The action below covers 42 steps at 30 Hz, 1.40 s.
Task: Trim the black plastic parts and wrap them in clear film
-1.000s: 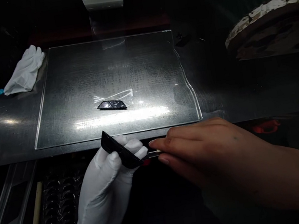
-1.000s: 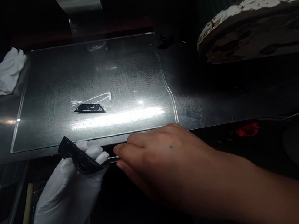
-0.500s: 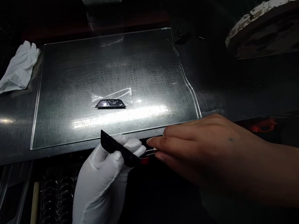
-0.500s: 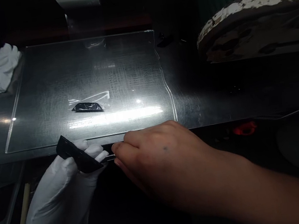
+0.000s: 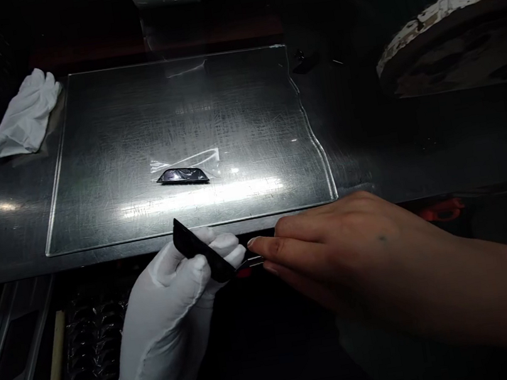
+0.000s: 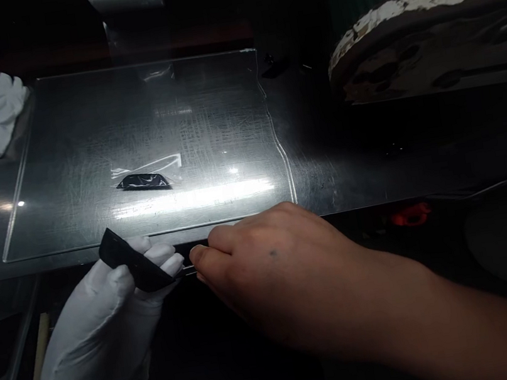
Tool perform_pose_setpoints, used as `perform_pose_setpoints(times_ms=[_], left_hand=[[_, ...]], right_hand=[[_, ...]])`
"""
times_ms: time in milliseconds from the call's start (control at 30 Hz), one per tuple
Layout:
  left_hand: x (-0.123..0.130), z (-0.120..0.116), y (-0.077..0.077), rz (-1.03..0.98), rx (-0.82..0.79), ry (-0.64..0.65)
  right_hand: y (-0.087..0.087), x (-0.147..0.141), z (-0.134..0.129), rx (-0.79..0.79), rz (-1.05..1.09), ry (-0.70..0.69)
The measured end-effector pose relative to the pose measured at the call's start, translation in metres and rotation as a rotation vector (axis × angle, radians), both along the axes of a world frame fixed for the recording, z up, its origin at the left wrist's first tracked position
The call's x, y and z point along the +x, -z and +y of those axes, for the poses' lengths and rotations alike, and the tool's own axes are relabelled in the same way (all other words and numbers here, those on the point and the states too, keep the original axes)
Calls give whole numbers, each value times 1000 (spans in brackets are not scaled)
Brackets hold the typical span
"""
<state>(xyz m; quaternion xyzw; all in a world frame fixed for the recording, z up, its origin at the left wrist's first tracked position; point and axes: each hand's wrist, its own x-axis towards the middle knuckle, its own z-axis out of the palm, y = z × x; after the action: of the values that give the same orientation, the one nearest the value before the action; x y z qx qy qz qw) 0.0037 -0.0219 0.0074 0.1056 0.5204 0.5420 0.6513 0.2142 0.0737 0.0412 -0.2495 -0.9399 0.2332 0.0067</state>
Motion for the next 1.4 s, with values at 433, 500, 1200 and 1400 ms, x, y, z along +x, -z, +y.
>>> perform_pose_setpoints(times_ms=[433,500,1200,1400], left_hand=[[2,-2,9,-141,101,-74],[2,-2,10,-176,115,-50],[0,-2,7,-161,30,-21],[-4,-1,3,-245,63,-24]], right_hand=[[3,10,-6,-188,234,98],[5,10,-6,-174,234,106],[-6,3,-5,-167,56,50],[9,26,7,-111,297,201]])
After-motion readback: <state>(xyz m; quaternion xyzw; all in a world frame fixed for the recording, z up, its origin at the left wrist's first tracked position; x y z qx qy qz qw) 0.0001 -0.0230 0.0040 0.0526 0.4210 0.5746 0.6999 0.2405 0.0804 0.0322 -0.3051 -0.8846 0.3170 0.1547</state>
